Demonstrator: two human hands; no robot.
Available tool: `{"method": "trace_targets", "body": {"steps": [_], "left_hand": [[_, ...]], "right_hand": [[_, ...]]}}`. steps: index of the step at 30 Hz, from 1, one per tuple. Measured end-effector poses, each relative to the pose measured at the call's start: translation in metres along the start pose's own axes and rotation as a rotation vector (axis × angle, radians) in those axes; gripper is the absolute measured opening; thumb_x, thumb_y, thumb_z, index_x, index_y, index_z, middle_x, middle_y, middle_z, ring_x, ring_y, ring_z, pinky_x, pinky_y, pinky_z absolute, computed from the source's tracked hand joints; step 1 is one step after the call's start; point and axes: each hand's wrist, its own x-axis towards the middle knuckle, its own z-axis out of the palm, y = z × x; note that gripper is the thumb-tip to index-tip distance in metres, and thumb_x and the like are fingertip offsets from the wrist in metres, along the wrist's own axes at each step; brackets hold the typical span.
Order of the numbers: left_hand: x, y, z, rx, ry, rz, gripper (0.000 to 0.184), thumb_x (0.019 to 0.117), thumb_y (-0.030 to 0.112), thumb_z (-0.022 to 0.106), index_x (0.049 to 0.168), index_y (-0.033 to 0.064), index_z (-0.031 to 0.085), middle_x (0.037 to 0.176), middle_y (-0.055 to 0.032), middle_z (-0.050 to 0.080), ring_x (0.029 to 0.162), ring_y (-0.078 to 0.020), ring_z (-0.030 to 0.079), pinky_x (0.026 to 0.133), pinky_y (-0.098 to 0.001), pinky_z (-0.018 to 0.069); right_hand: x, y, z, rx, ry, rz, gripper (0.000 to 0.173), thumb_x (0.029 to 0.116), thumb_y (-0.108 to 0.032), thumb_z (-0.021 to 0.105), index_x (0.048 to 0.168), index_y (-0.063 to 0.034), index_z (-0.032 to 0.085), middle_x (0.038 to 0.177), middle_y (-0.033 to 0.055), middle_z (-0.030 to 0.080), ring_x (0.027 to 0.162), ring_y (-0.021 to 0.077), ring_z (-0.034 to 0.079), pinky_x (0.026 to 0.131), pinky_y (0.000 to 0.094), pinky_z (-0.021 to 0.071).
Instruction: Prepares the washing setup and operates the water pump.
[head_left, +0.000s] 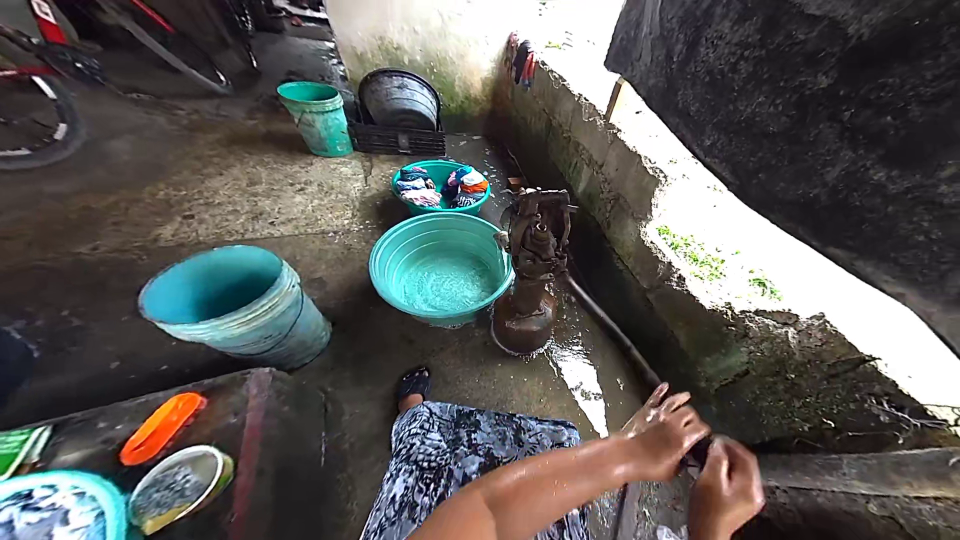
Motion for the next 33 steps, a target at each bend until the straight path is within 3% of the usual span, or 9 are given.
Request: {"method": "trace_targets", "body": {"steps": [2,5,8,13,19,23,26,29,33], "left_hand": [[0.029,0.025,-0.062,-0.036,0.225,0.0,0.038,0.0842,0.008,0.075,0.121,0.0028,0.071,0.128,-0.0189,0.069,0.136,-0.0359,0.054,0.124,-0.0576,0.0239],[0.067,0.03,-0.129,-0.048,0.416,-0.023,0.028,0.0877,0.011,0.074,0.114,0.0029,0.073,0.116,-0.0161,0.071,0.118,-0.0317,0.063,0.115,-0.0529,0.0383],[0.081,0.017,-0.144,-0.019,0.558,0.06,0.021,0.0851,0.011,0.075,0.105,0.0048,0.07,0.1,-0.0107,0.069,0.102,-0.0278,0.064,0.099,-0.0504,0.049],[0.049,0.014,-0.07,-0.077,0.625,0.11,0.016,0.0878,0.013,0.068,0.1,0.0034,0.071,0.103,-0.0139,0.073,0.109,-0.0321,0.068,0.11,-0.0548,0.0437],[-0.003,-0.014,0.028,0.051,0.389,0.185,0.024,0.0835,0.012,0.072,0.107,0.0101,0.069,0.11,-0.0096,0.07,0.12,-0.0291,0.062,0.117,-0.052,0.0365],[-0.037,-0.043,0.081,0.097,-0.173,0.042,0.051,0.0869,0.002,0.069,0.136,0.0037,0.059,0.144,-0.0173,0.058,0.148,-0.0328,0.039,0.127,-0.0522,0.0167],[-0.052,-0.067,0.108,0.069,-0.522,-0.123,0.068,0.0835,-0.005,0.069,0.148,0.001,0.049,0.157,-0.0205,0.044,0.155,-0.0384,0.022,0.128,-0.0556,0.0079],[-0.055,-0.062,0.092,0.051,-0.525,-0.155,0.075,0.0838,-0.008,0.068,0.154,0.0047,0.043,0.162,-0.0174,0.037,0.156,-0.0416,0.015,0.127,-0.0598,0.0094],[-0.014,-0.016,0.009,0.042,-0.122,0.04,0.065,0.0813,-0.001,0.075,0.144,0.0077,0.057,0.15,-0.0147,0.054,0.152,-0.0386,0.03,0.126,-0.0626,0.0146]], "right_hand": [[0.062,-0.07,-0.005,-0.045,0.007,-0.201,0.026,0.0979,-0.01,0.057,0.104,0.0132,0.067,0.092,0.021,0.07,0.085,0.0186,0.069,0.081,0.0336,0.057],[0.129,-0.156,0.004,-0.171,-0.068,-0.265,0.027,0.0994,-0.017,0.056,0.11,0.0032,0.072,0.085,0.0207,0.07,0.077,0.034,0.067,0.074,0.0568,0.0516],[0.145,-0.18,0.02,-0.196,-0.01,-0.256,0.027,0.1,-0.017,0.053,0.11,-0.0078,0.077,0.084,0.0164,0.071,0.076,0.0347,0.066,0.072,0.0609,0.0471],[0.089,-0.1,0.015,0.101,0.136,-0.486,0.025,0.0922,-0.003,0.052,0.088,0.0094,0.073,0.083,0.016,0.074,0.08,0.0093,0.07,0.076,0.0203,0.0558],[0.002,0.006,0.011,0.218,0.155,-0.357,0.03,0.0995,-0.01,0.045,0.091,0.0081,0.068,0.087,0.0035,0.07,0.089,-0.0046,0.066,0.086,0.0137,0.0533],[-0.073,0.084,0.02,0.126,-0.02,0.023,0.042,0.1016,-0.015,0.038,0.111,0.0208,0.059,0.105,0.0195,0.068,0.101,0.0045,0.065,0.095,0.0203,0.0516],[-0.111,0.124,0.037,0.024,-0.28,0.367,0.038,0.1057,-0.009,0.038,0.126,0.0146,0.059,0.119,0.0294,0.068,0.111,0.0334,0.068,0.102,0.0482,0.052],[-0.101,0.106,0.04,-0.004,-0.249,0.542,0.034,0.1068,-0.01,0.043,0.124,0.0112,0.063,0.113,0.0282,0.07,0.108,0.0358,0.068,0.099,0.0521,0.0513],[-0.019,0.015,0.009,0.107,0.068,0.093,0.029,0.1003,-0.007,0.052,0.112,0.0172,0.062,0.098,0.0222,0.069,0.091,0.0167,0.067,0.087,0.031,0.0552]]}}
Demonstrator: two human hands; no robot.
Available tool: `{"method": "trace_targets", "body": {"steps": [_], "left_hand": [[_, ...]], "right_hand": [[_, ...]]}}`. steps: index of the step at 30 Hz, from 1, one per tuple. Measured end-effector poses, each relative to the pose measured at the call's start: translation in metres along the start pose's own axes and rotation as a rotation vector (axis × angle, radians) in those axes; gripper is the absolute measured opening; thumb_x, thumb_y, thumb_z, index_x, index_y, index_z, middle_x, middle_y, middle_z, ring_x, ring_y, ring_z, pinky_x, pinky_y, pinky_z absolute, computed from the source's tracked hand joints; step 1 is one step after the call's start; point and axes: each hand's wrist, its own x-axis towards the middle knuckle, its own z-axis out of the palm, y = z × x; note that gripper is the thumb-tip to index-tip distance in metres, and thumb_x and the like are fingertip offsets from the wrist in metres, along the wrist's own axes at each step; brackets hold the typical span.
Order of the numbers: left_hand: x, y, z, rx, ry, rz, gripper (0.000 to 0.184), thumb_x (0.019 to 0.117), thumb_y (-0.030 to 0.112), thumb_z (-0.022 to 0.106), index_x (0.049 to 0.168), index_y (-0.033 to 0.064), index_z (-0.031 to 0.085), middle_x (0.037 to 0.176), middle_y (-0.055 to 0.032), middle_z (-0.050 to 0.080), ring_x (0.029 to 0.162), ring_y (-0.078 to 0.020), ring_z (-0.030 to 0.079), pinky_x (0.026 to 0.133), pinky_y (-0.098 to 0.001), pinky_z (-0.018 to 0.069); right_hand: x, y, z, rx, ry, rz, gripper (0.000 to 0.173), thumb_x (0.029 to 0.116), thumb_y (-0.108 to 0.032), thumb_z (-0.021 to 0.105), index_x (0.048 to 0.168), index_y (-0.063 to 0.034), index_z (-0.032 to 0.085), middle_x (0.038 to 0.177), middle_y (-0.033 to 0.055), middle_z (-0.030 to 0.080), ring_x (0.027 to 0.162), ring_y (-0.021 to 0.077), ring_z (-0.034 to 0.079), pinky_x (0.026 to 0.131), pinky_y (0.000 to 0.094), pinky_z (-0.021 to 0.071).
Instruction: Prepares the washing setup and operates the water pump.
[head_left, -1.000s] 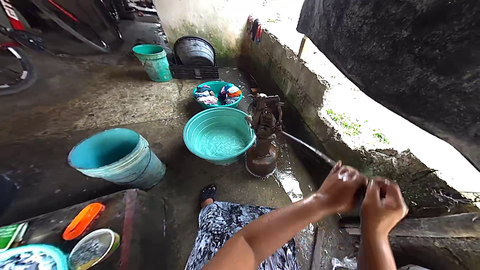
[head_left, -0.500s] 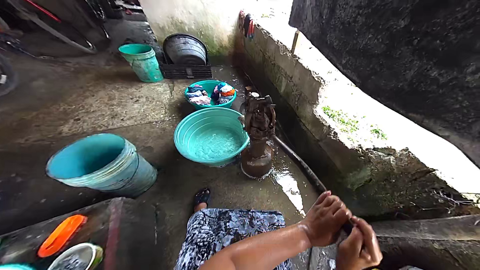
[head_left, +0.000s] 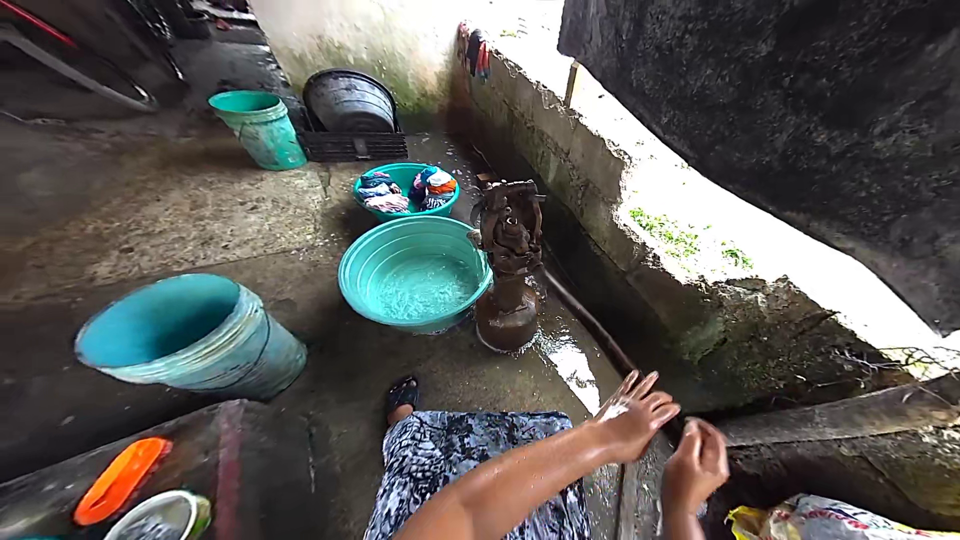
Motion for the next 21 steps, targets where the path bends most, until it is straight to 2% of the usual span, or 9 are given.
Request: {"method": "trace_targets", "body": {"steps": [2,4,6,8,9,11,14,18,21], "left_hand": [[0.026,0.024,-0.066,-0.017,0.252,-0.001,0.042,0.0873,0.008,0.073,0.128,0.0045,0.067,0.134,-0.0163,0.065,0.142,-0.0355,0.047,0.124,-0.0581,0.0241],[0.049,0.035,-0.124,-0.035,0.436,-0.048,0.031,0.0883,0.01,0.072,0.118,0.0021,0.071,0.12,-0.0184,0.07,0.125,-0.0345,0.061,0.118,-0.0561,0.0355],[0.068,0.029,-0.167,-0.024,0.554,-0.05,0.029,0.0867,0.01,0.075,0.114,0.0018,0.071,0.112,-0.017,0.071,0.113,-0.0333,0.064,0.108,-0.0536,0.0448],[0.079,0.021,-0.185,-0.024,0.655,-0.008,0.024,0.0864,0.01,0.074,0.109,0.0017,0.069,0.104,-0.0143,0.07,0.105,-0.0312,0.066,0.1,-0.0518,0.0495],[0.079,0.019,-0.186,-0.034,0.674,0.011,0.024,0.0854,0.009,0.074,0.108,0.0019,0.069,0.103,-0.0137,0.07,0.103,-0.0305,0.065,0.098,-0.051,0.0501],[0.071,0.017,-0.163,-0.053,0.666,0.048,0.025,0.0846,0.011,0.074,0.108,0.0029,0.069,0.105,-0.0139,0.068,0.105,-0.0306,0.064,0.1,-0.0516,0.0492],[0.06,0.012,-0.104,-0.09,0.738,0.101,0.018,0.0869,0.015,0.067,0.1,0.0038,0.071,0.102,-0.0131,0.072,0.107,-0.0297,0.067,0.108,-0.0521,0.0453],[0.036,0.009,-0.043,-0.067,0.638,0.114,0.018,0.0861,0.017,0.071,0.102,0.0069,0.07,0.103,-0.0113,0.072,0.112,-0.0308,0.066,0.114,-0.0544,0.0407],[0.01,-0.009,0.021,0.044,0.492,0.157,0.024,0.0846,0.011,0.069,0.108,0.0094,0.069,0.11,-0.0106,0.071,0.119,-0.0302,0.063,0.116,-0.0527,0.0388]], "right_hand": [[0.056,-0.072,0.004,0.004,-0.016,-0.251,0.027,0.0981,-0.009,0.054,0.106,0.0153,0.064,0.095,0.0178,0.069,0.087,0.0106,0.066,0.082,0.0254,0.0558],[0.101,-0.149,0.017,-0.13,-0.068,-0.334,0.028,0.099,-0.014,0.056,0.103,0.0107,0.069,0.087,0.0204,0.07,0.08,0.0236,0.068,0.077,0.0424,0.0555],[0.133,-0.198,0.036,-0.228,-0.107,-0.334,0.028,0.1024,-0.019,0.054,0.111,0.0022,0.07,0.081,0.0208,0.066,0.072,0.0361,0.063,0.069,0.0596,0.0492],[0.147,-0.217,0.051,-0.27,-0.094,-0.331,0.03,0.1032,-0.02,0.049,0.122,-0.0123,0.071,0.081,0.015,0.067,0.068,0.0333,0.061,0.063,0.0596,0.0461],[0.146,-0.217,0.055,-0.254,-0.06,-0.359,0.031,0.1021,-0.017,0.048,0.12,-0.0135,0.073,0.082,0.0134,0.068,0.069,0.031,0.062,0.063,0.0574,0.0463],[0.134,-0.192,0.051,-0.159,0.016,-0.467,0.025,0.1009,-0.012,0.052,0.104,-0.0037,0.075,0.086,0.0143,0.072,0.078,0.0262,0.069,0.071,0.0497,0.0535],[0.109,-0.131,0.04,0.099,0.086,-0.643,0.027,0.095,-0.006,0.052,0.087,0.0072,0.074,0.081,0.0135,0.073,0.077,0.0101,0.069,0.073,0.0225,0.0556],[0.062,-0.068,0.022,0.157,0.119,-0.577,0.03,0.0987,-0.01,0.048,0.09,0.0066,0.071,0.083,0.0089,0.072,0.082,0.0058,0.068,0.079,0.0211,0.0557],[0.01,-0.004,0.01,0.158,0.089,-0.399,0.033,0.102,-0.013,0.043,0.099,0.0089,0.068,0.092,0.0047,0.07,0.092,-0.0032,0.065,0.087,0.0157,0.0527]]}}
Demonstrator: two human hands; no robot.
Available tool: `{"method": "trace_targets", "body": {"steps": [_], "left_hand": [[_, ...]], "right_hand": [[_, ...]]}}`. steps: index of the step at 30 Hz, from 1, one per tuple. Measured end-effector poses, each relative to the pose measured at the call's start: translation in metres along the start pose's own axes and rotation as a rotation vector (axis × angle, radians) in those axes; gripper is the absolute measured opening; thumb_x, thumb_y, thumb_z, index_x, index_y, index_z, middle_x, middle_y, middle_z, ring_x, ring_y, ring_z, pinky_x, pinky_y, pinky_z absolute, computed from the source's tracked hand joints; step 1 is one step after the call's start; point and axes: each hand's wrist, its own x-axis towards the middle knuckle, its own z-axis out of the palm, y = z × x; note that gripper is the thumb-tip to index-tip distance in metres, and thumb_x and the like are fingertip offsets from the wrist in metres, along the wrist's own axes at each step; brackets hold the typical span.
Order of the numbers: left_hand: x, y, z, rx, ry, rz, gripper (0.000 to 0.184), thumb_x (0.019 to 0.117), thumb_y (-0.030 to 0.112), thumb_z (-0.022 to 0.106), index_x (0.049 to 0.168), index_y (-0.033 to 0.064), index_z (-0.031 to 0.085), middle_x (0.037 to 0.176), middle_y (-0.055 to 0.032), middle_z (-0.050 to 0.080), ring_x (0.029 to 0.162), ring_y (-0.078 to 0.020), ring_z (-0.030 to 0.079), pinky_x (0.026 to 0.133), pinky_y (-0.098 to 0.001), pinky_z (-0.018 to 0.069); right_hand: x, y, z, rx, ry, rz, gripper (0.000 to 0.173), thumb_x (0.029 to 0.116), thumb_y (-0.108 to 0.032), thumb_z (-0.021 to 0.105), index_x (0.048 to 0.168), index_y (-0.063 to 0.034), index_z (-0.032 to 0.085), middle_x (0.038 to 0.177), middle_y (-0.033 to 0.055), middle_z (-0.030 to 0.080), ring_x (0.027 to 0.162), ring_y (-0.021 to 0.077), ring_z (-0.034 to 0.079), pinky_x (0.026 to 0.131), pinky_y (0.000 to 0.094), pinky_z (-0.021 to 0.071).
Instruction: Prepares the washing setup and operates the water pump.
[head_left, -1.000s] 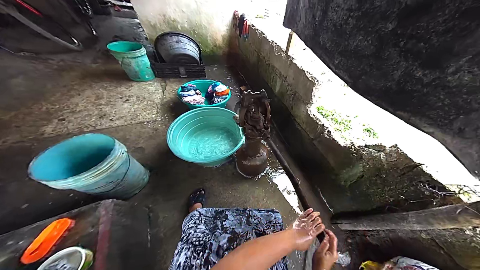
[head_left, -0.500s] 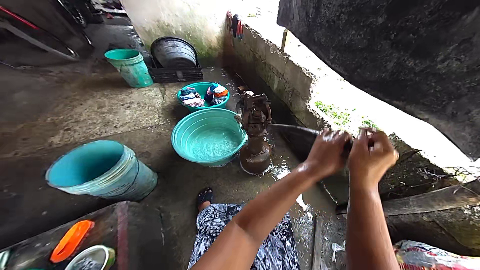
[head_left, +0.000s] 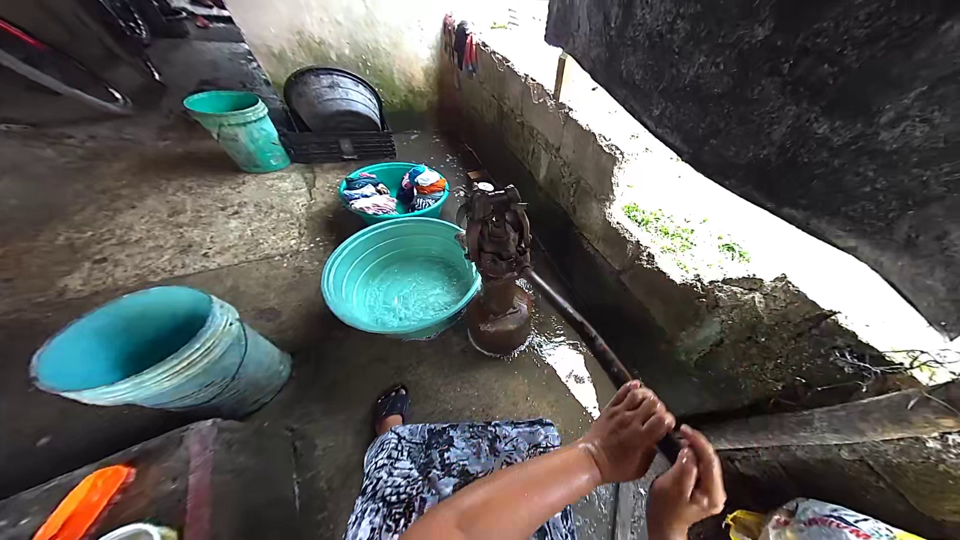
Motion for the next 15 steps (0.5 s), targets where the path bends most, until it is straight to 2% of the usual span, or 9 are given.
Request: {"method": "trace_targets", "body": {"steps": [2,3,5,7,8,10,11,13,15], "left_hand": [[-0.033,-0.007,0.021,0.062,-0.243,-0.014,0.036,0.0842,0.006,0.071,0.12,0.0062,0.068,0.123,-0.0142,0.069,0.131,-0.0331,0.056,0.12,-0.0532,0.0342],[-0.046,-0.011,0.029,0.054,-0.414,-0.057,0.044,0.0856,0.004,0.07,0.13,0.0047,0.064,0.134,-0.0161,0.064,0.141,-0.0341,0.048,0.124,-0.0526,0.0265],[-0.066,-0.019,0.041,0.003,-0.767,-0.19,0.066,0.084,-0.001,0.07,0.147,0.0041,0.05,0.154,-0.0188,0.047,0.155,-0.036,0.024,0.128,-0.0521,0.0097],[-0.076,-0.023,0.049,-0.031,-0.947,-0.325,0.085,0.0781,-0.004,0.075,0.156,0.0072,0.041,0.164,-0.0202,0.032,0.157,-0.0416,0.012,0.128,-0.0575,0.0072],[-0.075,-0.022,0.047,-0.041,-0.969,-0.354,0.09,0.077,-0.005,0.075,0.158,0.0094,0.038,0.166,-0.0201,0.028,0.157,-0.0448,0.009,0.126,-0.0612,0.0074],[-0.067,-0.012,0.035,-0.066,-0.848,-0.285,0.092,0.0746,-0.008,0.076,0.157,0.0112,0.04,0.166,-0.0179,0.031,0.157,-0.0434,0.012,0.126,-0.0621,0.0085],[-0.055,-0.006,0.022,-0.086,-0.747,-0.232,0.092,0.0746,-0.008,0.076,0.157,0.0125,0.041,0.165,-0.0163,0.032,0.157,-0.0416,0.013,0.126,-0.0615,0.0088],[-0.016,0.013,-0.015,-0.114,-0.524,-0.157,0.081,0.0844,-0.003,0.071,0.158,0.0138,0.041,0.164,-0.0131,0.037,0.157,-0.0377,0.017,0.128,-0.0579,0.0111],[0.039,0.027,-0.061,-0.117,-0.241,-0.13,0.067,0.0889,0.0,0.068,0.153,0.0094,0.048,0.154,-0.0131,0.052,0.153,-0.0345,0.031,0.128,-0.0561,0.017]], "right_hand": [[-0.049,0.028,-0.013,-0.064,-0.041,0.15,0.044,0.1036,-0.018,0.04,0.107,0.0181,0.064,0.101,0.0151,0.07,0.098,-0.0006,0.065,0.092,0.0163,0.0507],[-0.074,0.043,-0.018,-0.11,-0.075,0.232,0.047,0.1033,-0.019,0.038,0.11,0.0205,0.062,0.105,0.021,0.069,0.1,0.0047,0.066,0.094,0.0191,0.0503],[-0.117,0.064,-0.025,-0.21,-0.217,0.446,0.043,0.1027,-0.014,0.038,0.118,0.0176,0.062,0.115,0.0276,0.069,0.11,0.0227,0.068,0.102,0.0341,0.0513],[-0.131,0.072,-0.027,-0.265,-0.444,0.746,0.038,0.1083,-0.012,0.039,0.128,0.0113,0.061,0.122,0.0281,0.068,0.118,0.0358,0.066,0.107,0.0513,0.0481],[-0.127,0.074,-0.026,-0.26,-0.479,0.846,0.036,0.109,-0.012,0.041,0.127,0.0108,0.062,0.121,0.0296,0.068,0.117,0.0394,0.065,0.106,0.0558,0.0464],[-0.108,0.055,-0.022,-0.232,-0.322,0.779,0.032,0.1053,-0.011,0.048,0.12,0.0123,0.064,0.108,0.0281,0.07,0.102,0.0342,0.069,0.095,0.0515,0.0531],[-0.087,0.039,-0.021,-0.196,-0.234,0.655,0.031,0.1034,-0.01,0.051,0.118,0.0145,0.062,0.105,0.0266,0.069,0.098,0.0284,0.069,0.092,0.0447,0.0551],[-0.03,0.006,-0.017,-0.19,-0.142,0.306,0.03,0.0986,-0.011,0.055,0.111,0.0147,0.065,0.099,0.0217,0.071,0.089,0.0174,0.07,0.084,0.0316,0.0583],[0.052,-0.035,0.002,-0.233,-0.142,0.027,0.029,0.0973,-0.013,0.055,0.104,0.0118,0.069,0.091,0.0186,0.072,0.081,0.0143,0.069,0.077,0.029,0.0581]]}}
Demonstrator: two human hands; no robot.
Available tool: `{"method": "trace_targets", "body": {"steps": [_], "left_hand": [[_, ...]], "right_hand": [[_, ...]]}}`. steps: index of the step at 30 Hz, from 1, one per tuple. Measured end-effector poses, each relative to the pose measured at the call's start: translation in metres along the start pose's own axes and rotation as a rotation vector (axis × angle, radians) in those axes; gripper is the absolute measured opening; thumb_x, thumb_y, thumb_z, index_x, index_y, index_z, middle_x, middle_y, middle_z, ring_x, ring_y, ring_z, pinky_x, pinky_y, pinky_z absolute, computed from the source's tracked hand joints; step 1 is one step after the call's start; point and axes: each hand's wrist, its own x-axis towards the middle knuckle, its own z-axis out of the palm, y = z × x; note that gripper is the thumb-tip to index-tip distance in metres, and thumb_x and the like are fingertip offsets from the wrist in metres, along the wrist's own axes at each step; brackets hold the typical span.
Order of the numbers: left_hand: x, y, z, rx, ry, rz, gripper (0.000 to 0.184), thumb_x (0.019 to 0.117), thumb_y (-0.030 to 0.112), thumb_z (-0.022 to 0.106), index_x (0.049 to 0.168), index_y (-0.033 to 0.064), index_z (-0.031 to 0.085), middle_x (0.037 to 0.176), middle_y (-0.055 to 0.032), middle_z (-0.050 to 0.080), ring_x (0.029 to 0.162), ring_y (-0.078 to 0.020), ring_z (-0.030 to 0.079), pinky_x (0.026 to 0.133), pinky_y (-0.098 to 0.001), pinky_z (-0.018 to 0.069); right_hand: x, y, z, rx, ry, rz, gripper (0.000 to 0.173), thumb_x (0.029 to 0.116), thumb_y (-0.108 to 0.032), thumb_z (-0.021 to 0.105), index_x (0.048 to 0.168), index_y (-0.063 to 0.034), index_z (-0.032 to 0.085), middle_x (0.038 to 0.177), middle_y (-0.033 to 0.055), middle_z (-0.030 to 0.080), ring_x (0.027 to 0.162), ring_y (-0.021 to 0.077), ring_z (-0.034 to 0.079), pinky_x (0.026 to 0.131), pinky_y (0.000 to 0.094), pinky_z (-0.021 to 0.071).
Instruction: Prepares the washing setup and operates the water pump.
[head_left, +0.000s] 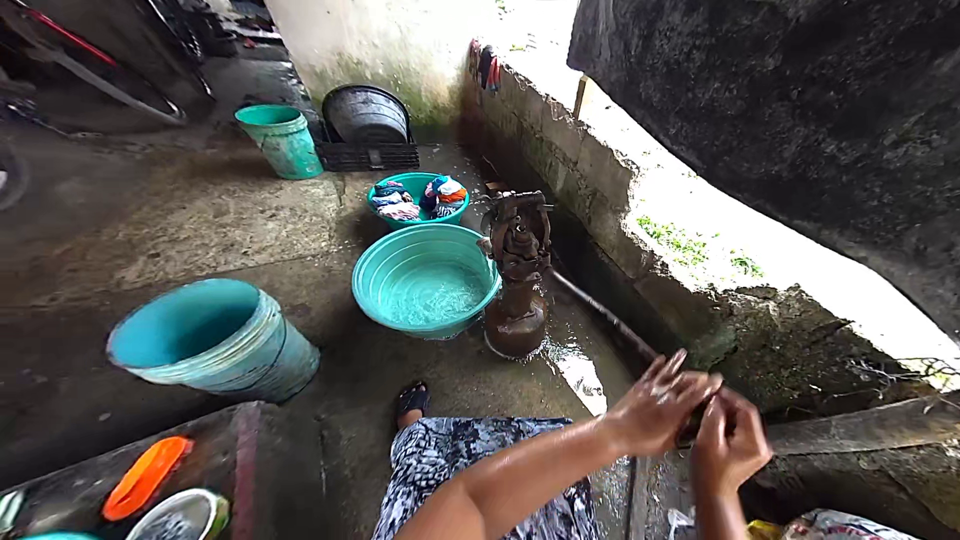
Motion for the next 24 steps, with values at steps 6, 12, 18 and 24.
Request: {"method": "trace_targets", "body": {"steps": [6,12,18,24], "left_hand": [[0.1,0.021,-0.13,0.092,0.27,-0.094,0.065,0.0887,0.008,0.075,0.148,-0.0005,0.05,0.135,-0.0185,0.064,0.129,-0.0318,0.057,0.117,-0.0472,0.038],[0.071,0.003,-0.073,-0.004,0.409,0.047,0.03,0.0875,0.012,0.068,0.115,0.0,0.069,0.113,-0.0166,0.07,0.117,-0.0312,0.063,0.117,-0.0525,0.0368],[0.021,-0.01,0.009,-0.019,0.308,0.132,0.027,0.0847,0.013,0.071,0.11,0.0055,0.07,0.111,-0.0129,0.071,0.12,-0.0307,0.063,0.12,-0.0522,0.0343],[-0.061,-0.051,0.104,0.104,-0.193,0.04,0.043,0.0915,0.002,0.065,0.135,0.0034,0.062,0.14,-0.0156,0.061,0.146,-0.0327,0.042,0.127,-0.0498,0.0198]], "right_hand": [[0.17,-0.125,0.033,-0.222,-0.17,-0.011,0.031,0.1023,-0.022,0.051,0.121,-0.006,0.07,0.087,0.0222,0.069,0.076,0.0437,0.065,0.066,0.0669,0.0456],[0.117,-0.078,0.031,-0.065,0.066,-0.268,0.025,0.0955,-0.007,0.053,0.087,0.0005,0.076,0.08,0.015,0.074,0.075,0.0203,0.071,0.069,0.0346,0.056],[0.027,-0.006,0.013,0.115,0.139,-0.254,0.03,0.0982,-0.008,0.048,0.085,0.009,0.069,0.078,0.0141,0.069,0.078,0.0102,0.067,0.076,0.0224,0.0554],[-0.124,0.076,0.011,0.189,-0.056,0.201,0.043,0.1057,-0.015,0.036,0.115,0.0231,0.055,0.107,0.0181,0.067,0.105,-0.0004,0.063,0.097,0.0175,0.0506]]}}
